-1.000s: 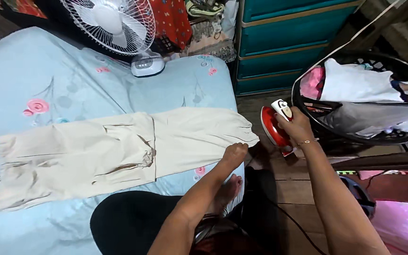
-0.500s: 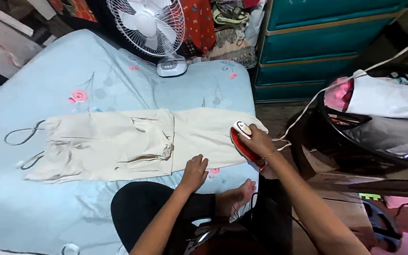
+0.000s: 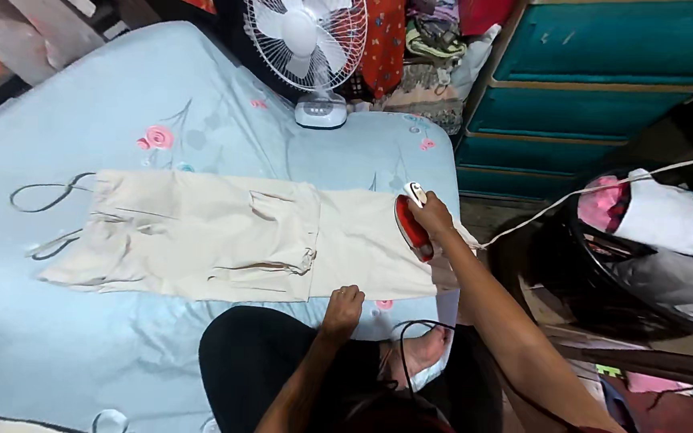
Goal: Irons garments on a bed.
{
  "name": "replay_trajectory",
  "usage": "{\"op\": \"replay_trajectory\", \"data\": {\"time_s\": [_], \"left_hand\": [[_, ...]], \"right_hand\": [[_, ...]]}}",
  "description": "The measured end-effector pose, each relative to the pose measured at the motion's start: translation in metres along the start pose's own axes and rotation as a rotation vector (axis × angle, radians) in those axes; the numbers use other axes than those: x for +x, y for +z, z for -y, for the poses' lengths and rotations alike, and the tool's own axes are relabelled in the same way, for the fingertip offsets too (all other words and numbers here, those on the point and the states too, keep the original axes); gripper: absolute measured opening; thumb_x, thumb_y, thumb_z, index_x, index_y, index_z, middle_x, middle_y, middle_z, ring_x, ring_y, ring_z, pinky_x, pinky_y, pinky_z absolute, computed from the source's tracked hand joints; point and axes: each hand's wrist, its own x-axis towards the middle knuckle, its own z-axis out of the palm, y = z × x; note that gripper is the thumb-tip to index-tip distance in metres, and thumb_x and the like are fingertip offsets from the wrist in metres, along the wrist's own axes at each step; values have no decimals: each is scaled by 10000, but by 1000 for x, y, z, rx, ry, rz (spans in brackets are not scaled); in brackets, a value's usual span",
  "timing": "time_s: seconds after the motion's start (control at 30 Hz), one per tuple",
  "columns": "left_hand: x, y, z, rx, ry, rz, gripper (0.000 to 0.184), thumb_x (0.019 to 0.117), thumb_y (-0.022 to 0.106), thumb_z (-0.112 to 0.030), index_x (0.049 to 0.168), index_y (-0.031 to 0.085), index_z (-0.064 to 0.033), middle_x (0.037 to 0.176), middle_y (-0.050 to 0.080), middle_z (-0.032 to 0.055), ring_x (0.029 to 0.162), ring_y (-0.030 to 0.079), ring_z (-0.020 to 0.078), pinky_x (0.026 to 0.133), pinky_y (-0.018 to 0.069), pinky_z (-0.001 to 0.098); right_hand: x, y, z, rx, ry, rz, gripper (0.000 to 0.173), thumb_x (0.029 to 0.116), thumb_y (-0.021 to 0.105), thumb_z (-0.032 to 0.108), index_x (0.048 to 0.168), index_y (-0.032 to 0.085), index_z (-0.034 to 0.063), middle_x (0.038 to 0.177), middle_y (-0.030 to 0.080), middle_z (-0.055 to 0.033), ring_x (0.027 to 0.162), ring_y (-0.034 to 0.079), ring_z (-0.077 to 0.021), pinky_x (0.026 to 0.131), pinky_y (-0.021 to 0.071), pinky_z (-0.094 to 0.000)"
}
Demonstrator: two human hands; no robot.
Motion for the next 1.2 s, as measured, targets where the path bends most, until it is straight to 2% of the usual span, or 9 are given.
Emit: {"op": "replay_trajectory", "data": {"time_s": [0.23, 0.4, 0.53, 0.73, 0.83, 0.87, 1.03, 1.13, 1.2], "left_hand": [[0, 1, 2, -32, 30, -75, 102, 896, 635, 26, 893, 733, 54, 980, 733, 225, 924, 733, 406, 798, 589, 546], [-1, 2, 5, -32, 69, -98, 79, 862, 639, 31, 844, 715, 41, 926, 732, 203, 875, 737, 379, 741, 590, 525], [0, -3, 3, 18, 52, -21, 57, 851, 664, 42, 849, 721, 41, 926, 730, 193, 886, 737, 369, 759, 594, 513], [-2, 3, 13, -25, 109, -88, 79, 857, 649, 20, 842, 727, 16, 899, 721, 180, 842, 733, 350, 710, 595, 497], [25, -46, 10, -239, -120, 421, 267, 1026, 516, -83, 1085, 727, 68, 1174, 696, 254, 1157, 658, 407, 1000, 496, 552], [40, -60, 14, -276, -158, 490, 291, 1044, 502, -105, 1135, 714, 71, 1224, 681, 258, 1215, 635, 398, 1062, 477, 531], [144, -97, 41, -193, -256, 287, 361, 1101, 415, -129, 1327, 641, 40, 1413, 602, 233, 1354, 557, 366, 1167, 410, 500], [217, -77, 78, -107, -250, 179, 395, 1064, 549, -204, 1388, 601, 16, 1431, 571, 247, 1367, 520, 419, 1131, 415, 601], [254, -64, 99, -64, -295, 298, 575, 997, 662, -384, 1427, 577, -12, 1440, 551, 251, 1396, 466, 439, 1110, 383, 660]], "right_hand": [[-75, 1, -18, -158, -160, 225, 508, 1023, 591, 407, 1306, 563, -14, 1108, 675, -247, 1048, 670, -403, 904, 509, -607], [-40, 18, 13, -92, -46, 75, 527, 1028, 596, 402, 1331, 570, -28, 1139, 680, -276, 1092, 662, -432, 941, 498, -618], [-1, 28, 40, -49, -17, -3, 539, 1026, 600, 437, 1312, 563, -18, 1111, 672, -292, 1046, 663, -464, 863, 508, -646], [-29, 28, 36, -127, -73, 152, 547, 1029, 571, 452, 1335, 555, -1, 1132, 676, -253, 1072, 663, -413, 919, 507, -613], [-64, 23, 21, -165, -124, 232, 540, 1025, 582, 425, 1352, 549, -4, 1161, 674, -249, 1088, 668, -399, 938, 510, -602], [-72, 22, 17, -168, -127, 228, 531, 1024, 591, 413, 1342, 550, -10, 1156, 673, -250, 1083, 669, -397, 935, 510, -598], [-89, 10, 19, -127, -152, 170, 481, 1015, 612, 379, 1275, 571, -24, 1077, 683, -229, 1012, 684, -372, 889, 526, -571], [-91, 13, 28, -155, -161, 190, 487, 1014, 601, 389, 1287, 566, -13, 1066, 688, -222, 1012, 688, -372, 884, 531, -571], [-90, 18, 30, -217, -156, 257, 525, 1018, 589, 417, 1322, 549, -10, 1091, 689, -233, 1038, 689, -390, 901, 532, -579]]}}
